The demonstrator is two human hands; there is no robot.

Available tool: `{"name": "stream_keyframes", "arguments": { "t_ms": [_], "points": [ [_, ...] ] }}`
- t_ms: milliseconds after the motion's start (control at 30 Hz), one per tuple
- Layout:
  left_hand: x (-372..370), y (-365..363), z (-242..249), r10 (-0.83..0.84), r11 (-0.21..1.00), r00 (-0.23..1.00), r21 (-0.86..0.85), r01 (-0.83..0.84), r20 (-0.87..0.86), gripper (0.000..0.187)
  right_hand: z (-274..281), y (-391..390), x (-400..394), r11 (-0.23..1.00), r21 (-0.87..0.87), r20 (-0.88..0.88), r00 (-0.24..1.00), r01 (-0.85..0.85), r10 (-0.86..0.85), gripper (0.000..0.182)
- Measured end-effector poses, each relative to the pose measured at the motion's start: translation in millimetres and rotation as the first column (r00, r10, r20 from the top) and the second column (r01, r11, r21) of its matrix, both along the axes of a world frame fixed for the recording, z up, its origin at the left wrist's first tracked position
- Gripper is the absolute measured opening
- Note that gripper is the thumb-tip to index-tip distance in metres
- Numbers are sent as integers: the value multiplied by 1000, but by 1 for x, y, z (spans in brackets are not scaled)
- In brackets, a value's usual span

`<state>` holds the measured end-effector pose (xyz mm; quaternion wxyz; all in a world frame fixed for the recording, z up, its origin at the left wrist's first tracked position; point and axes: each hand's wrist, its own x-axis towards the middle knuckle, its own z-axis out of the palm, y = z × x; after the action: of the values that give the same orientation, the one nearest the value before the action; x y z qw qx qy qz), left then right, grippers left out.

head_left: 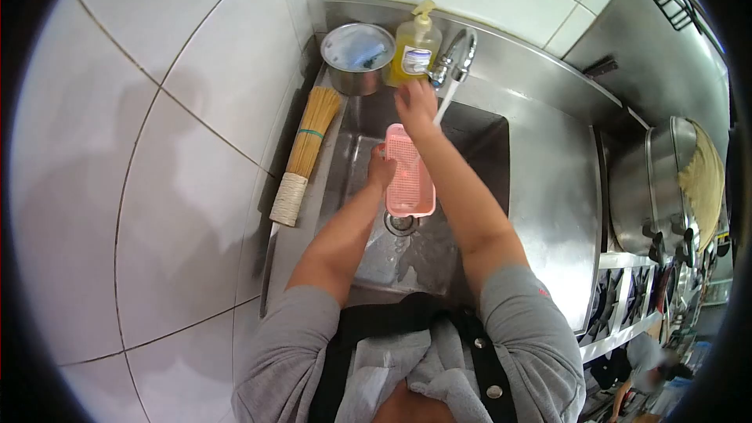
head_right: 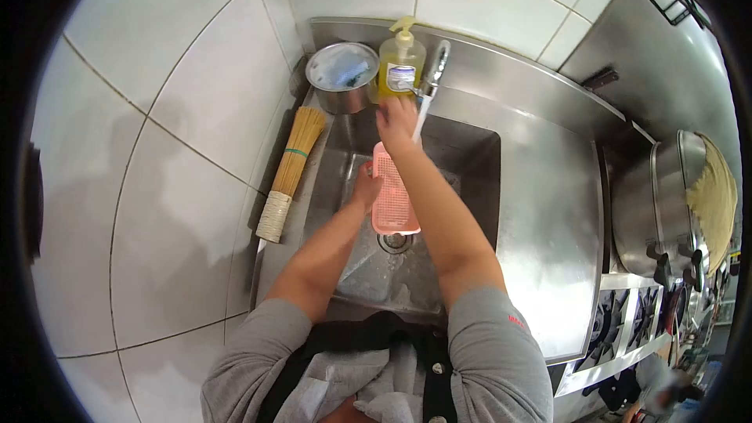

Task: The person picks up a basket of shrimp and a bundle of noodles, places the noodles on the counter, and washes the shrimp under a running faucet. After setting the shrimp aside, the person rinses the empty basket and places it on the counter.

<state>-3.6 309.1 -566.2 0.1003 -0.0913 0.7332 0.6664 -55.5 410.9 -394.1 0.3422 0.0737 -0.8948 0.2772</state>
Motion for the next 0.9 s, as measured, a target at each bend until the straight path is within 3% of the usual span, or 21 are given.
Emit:
{"name": "stream_keyframes", "arguments": {
  "t_ms": [33, 67, 100, 167, 267, 367, 400, 500, 533, 600, 633, 700, 767, 800, 900],
  "points": [
    [0, 5, 10, -32, 999, 999, -31, 33, 26, 49, -47, 17, 7, 942, -334, 232, 971, 34, 47, 23],
    [0, 10, 18, -61, 990, 998, -125, 60, -6, 51, -77, 29, 17, 776, -615, 417, 893, 141, 168, 20],
    [2, 16, 28, -58, 994, 998, -92, 59, 20, 51, -77, 31, 29, 595, -771, 455, 850, 227, 266, 18],
    [8, 26, 41, -52, 998, 996, -27, 54, 79, 51, -67, 28, 51, 141, -897, 432, 766, 418, 476, 14],
    [12, 34, 36, -88, 922, 993, 384, 52, 76, 46, -27, 34, 69, 27, -959, 228, 710, 283, 667, 8],
    [7, 36, 54, -129, 904, 976, 426, 43, 175, 45, -18, 45, 60, 248, -932, 341, 868, 263, 361, 9],
    [14, 34, 77, -132, 887, 975, 459, 37, 178, 43, -12, 43, 61, 403, -872, 425, 839, 278, 340, 12],
    [0, 25, 76, -192, 886, 954, 459, 68, 229, 39, 13, 39, 75, 317, -929, 368, 424, 188, 828, 13],
    [-4, 20, 73, -210, 885, 945, 459, 75, 250, 38, 20, 37, 77, 330, -931, 364, 484, 158, 796, 11],
    [-6, 11, 72, -243, 884, 924, 460, 86, 295, 36, 13, 38, 66, 635, -761, 512, 723, 133, 464, 11],
    [-4, 7, 74, -256, 920, 915, 370, 132, 310, 37, 10, 39, 64, 753, -639, 515, 816, 161, 263, 12],
    [-8, 1, 80, -280, 956, 899, 177, 232, 336, 40, 14, 42, 65, 648, -752, 520, 716, 124, 466, 14],
    [-15, -10, 82, -470, 882, 782, 179, 436, 409, 44, 20, 40, 71, 537, -838, 482, 591, 97, 646, 15],
    [-18, -13, 81, -552, 828, 706, 189, 528, 443, 46, 17, 43, 66, 661, -744, 522, 703, 99, 482, 16],
    [-30, -11, 46, -469, 863, 873, -142, 486, 137, 53, 32, 48, 68, 676, -719, 522, 767, 161, 373, 16]
  ]
}}
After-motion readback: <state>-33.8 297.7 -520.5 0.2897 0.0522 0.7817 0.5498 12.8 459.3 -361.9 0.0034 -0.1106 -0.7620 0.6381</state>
